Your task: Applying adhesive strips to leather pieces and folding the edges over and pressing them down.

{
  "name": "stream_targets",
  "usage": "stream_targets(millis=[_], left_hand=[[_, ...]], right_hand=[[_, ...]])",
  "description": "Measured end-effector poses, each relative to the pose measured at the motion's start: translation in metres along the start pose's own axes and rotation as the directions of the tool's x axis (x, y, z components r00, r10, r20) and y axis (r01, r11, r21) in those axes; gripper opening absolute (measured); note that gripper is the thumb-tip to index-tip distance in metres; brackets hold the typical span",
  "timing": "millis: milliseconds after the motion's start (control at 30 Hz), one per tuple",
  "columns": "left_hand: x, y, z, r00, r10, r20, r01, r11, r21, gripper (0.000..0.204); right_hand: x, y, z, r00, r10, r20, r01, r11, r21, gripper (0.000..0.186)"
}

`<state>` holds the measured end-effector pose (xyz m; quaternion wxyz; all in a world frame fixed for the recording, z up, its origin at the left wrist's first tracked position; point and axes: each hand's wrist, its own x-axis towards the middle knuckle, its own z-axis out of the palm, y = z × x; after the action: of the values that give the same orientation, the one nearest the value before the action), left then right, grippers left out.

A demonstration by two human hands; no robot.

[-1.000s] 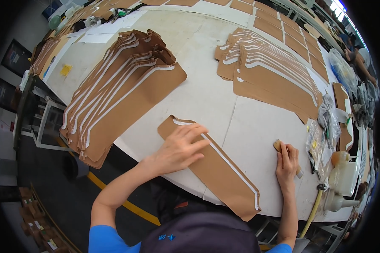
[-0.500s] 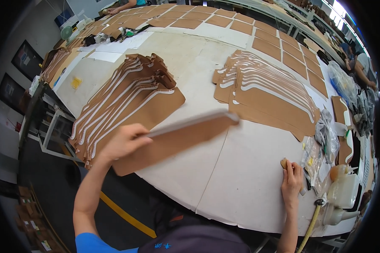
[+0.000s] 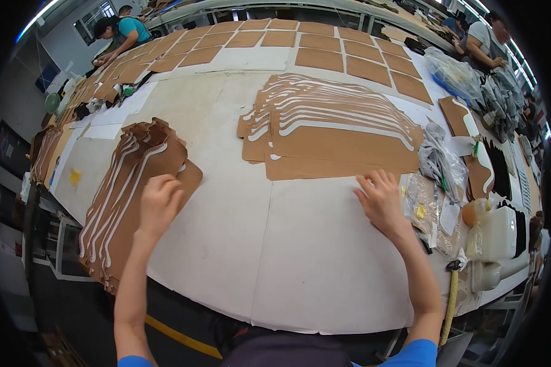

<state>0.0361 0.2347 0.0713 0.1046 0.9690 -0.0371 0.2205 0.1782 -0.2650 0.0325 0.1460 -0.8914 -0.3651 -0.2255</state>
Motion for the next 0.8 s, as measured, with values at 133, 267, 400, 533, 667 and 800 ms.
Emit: stream_targets(millis=[133,267,400,533,667,800], left_hand=[[0.060,0.093,0.090,0.981,0.192,-0.006,-0.188,0.953,-0.236,0.014],[0.084,0.151,0.141,0.961,0.272,-0.044,-0.272,0.913,-0.303,0.011],[0.090,0.162,0.159,0.964,0.247,-0.095,-0.265,0.903,-0.339,0.010],[0.092,0.162,0.165,0.975,0.174,-0.136,-0.213,0.908,-0.362,0.010],[0.091,0.163,0.169,0.970,0.177,-0.168,-0.225,0.913,-0.339,0.010],[0.099,0.166,0.170,0.966,0.217,-0.140,-0.250,0.923,-0.292,0.022]], right_hand=[[0.070,-0.013,0.072,0.982,-0.149,0.113,0.172,0.959,-0.224,0.018],[0.098,-0.034,0.114,0.957,-0.167,0.237,0.253,0.880,-0.402,0.013],[0.104,-0.018,0.108,0.966,-0.221,0.134,0.250,0.930,-0.269,0.009],[0.106,-0.027,0.102,0.958,-0.228,0.175,0.267,0.931,-0.247,0.012],[0.111,-0.036,0.116,0.940,-0.221,0.260,0.317,0.848,-0.424,0.015],[0.111,-0.007,0.119,0.992,-0.125,-0.004,0.124,0.985,-0.118,0.011]])
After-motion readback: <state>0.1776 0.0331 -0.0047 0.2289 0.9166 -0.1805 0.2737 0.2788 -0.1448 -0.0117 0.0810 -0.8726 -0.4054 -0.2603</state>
